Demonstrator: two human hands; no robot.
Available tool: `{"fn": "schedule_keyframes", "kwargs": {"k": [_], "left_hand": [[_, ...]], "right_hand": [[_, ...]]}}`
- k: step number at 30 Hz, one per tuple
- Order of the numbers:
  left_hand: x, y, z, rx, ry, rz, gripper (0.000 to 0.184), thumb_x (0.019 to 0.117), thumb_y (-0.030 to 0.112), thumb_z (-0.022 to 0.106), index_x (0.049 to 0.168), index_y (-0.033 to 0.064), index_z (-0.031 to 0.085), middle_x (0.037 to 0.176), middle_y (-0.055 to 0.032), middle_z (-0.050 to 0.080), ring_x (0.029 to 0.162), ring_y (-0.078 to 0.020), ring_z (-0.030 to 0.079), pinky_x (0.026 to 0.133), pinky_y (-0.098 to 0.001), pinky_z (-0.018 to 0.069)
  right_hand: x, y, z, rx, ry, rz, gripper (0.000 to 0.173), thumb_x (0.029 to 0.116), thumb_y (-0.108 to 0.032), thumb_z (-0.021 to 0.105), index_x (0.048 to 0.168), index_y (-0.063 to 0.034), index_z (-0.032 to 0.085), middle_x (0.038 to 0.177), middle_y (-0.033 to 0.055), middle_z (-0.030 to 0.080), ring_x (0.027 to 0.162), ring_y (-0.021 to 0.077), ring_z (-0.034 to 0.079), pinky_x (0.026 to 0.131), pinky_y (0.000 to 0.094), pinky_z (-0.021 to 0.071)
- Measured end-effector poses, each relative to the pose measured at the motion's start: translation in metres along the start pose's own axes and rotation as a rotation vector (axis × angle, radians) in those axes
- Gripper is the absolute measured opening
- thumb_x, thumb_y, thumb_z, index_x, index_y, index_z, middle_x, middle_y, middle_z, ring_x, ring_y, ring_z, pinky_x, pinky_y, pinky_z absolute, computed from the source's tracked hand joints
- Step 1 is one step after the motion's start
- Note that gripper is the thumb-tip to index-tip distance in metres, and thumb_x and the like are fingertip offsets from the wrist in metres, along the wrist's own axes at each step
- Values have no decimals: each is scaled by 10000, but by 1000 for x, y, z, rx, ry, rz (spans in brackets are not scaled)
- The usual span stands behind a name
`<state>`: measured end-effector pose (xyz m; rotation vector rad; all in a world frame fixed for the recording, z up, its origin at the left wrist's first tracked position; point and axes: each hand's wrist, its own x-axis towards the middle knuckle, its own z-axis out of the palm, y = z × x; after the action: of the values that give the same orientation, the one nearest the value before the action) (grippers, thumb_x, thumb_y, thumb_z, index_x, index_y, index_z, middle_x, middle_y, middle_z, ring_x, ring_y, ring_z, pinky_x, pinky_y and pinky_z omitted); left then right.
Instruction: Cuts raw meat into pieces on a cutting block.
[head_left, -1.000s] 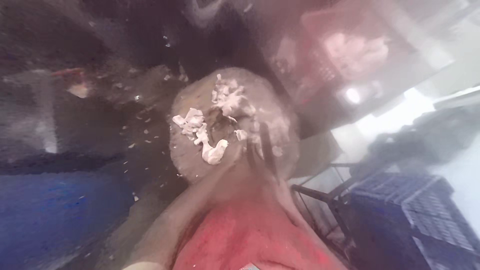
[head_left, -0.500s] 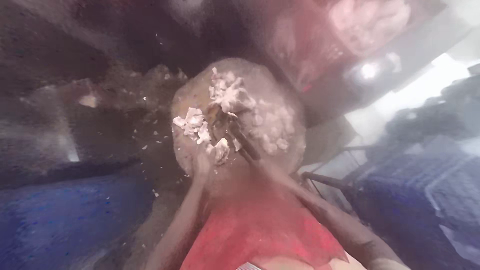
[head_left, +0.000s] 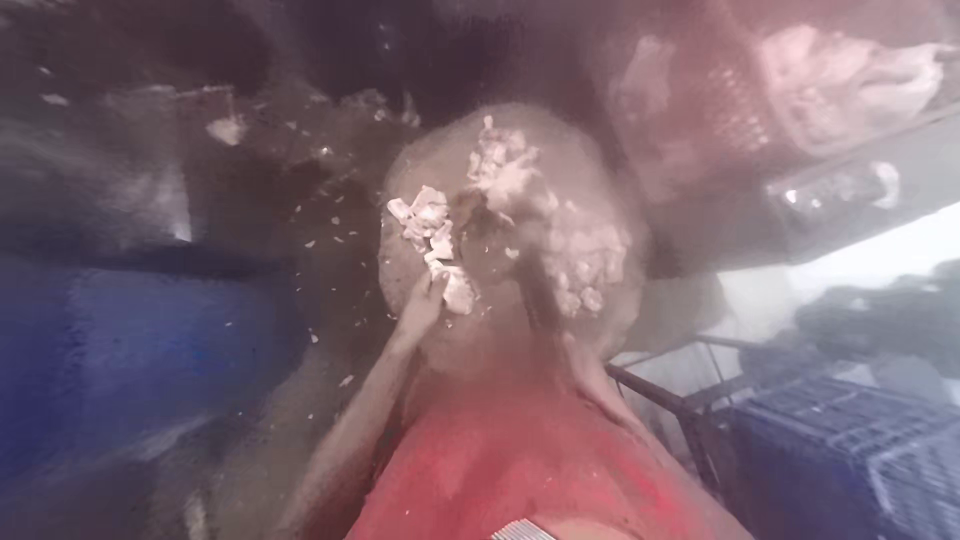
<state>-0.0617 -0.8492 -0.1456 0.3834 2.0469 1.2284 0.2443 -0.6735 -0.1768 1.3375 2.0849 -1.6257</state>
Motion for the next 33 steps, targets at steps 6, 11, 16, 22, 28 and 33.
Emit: {"fn": "schedule_keyframes", "kwargs": {"k": [6,11,16,22,28,33], "left_hand": [[28,-37,56,154,-187,40,409,1089,331,487,1330,11,569,1064,-164,680,922,-229,676,852,-447,568],[21,-55,78,81,-167,-40,414,1091,326,486,1353,13,553,1024,-150,682,831,-193,688,785,-398,598],[16,-73,64,0,-146,-20,375,1086,295,496,1327,16,559,951,-121,679,736,-180,673,703,-368,602],[-11,-88,18,-263,44,-81,356,1097,243,477,1351,-2,521,986,-125,693,772,-180,699,722,-363,622],[-16,-94,6,-381,58,-88,313,1096,213,480,1311,-11,518,948,-102,688,739,-168,684,688,-336,611],[-24,-99,11,-337,52,-54,350,1093,223,472,1347,-13,517,1070,-113,683,883,-155,690,803,-360,610]], "right_hand": [[-26,-114,-21,53,233,-495,732,1075,-584,265,1368,31,531,938,79,657,801,108,638,758,320,585],[-33,-96,25,27,222,-599,818,1037,-646,310,1298,76,596,1141,149,702,1050,129,667,965,337,552],[19,-41,57,-260,-63,-31,660,1076,-583,290,1372,-71,580,1198,175,687,1115,295,674,993,535,533],[-19,-46,35,-301,98,-69,577,1086,-480,333,1414,-64,562,1127,166,710,1030,289,696,938,514,554],[-11,-32,21,-301,55,-28,567,1098,-491,330,1360,-60,589,1104,170,702,1017,280,693,938,507,550],[-36,-61,38,-196,29,-257,675,1065,-569,300,1391,-40,562,1024,102,723,913,189,705,862,430,594]]}}
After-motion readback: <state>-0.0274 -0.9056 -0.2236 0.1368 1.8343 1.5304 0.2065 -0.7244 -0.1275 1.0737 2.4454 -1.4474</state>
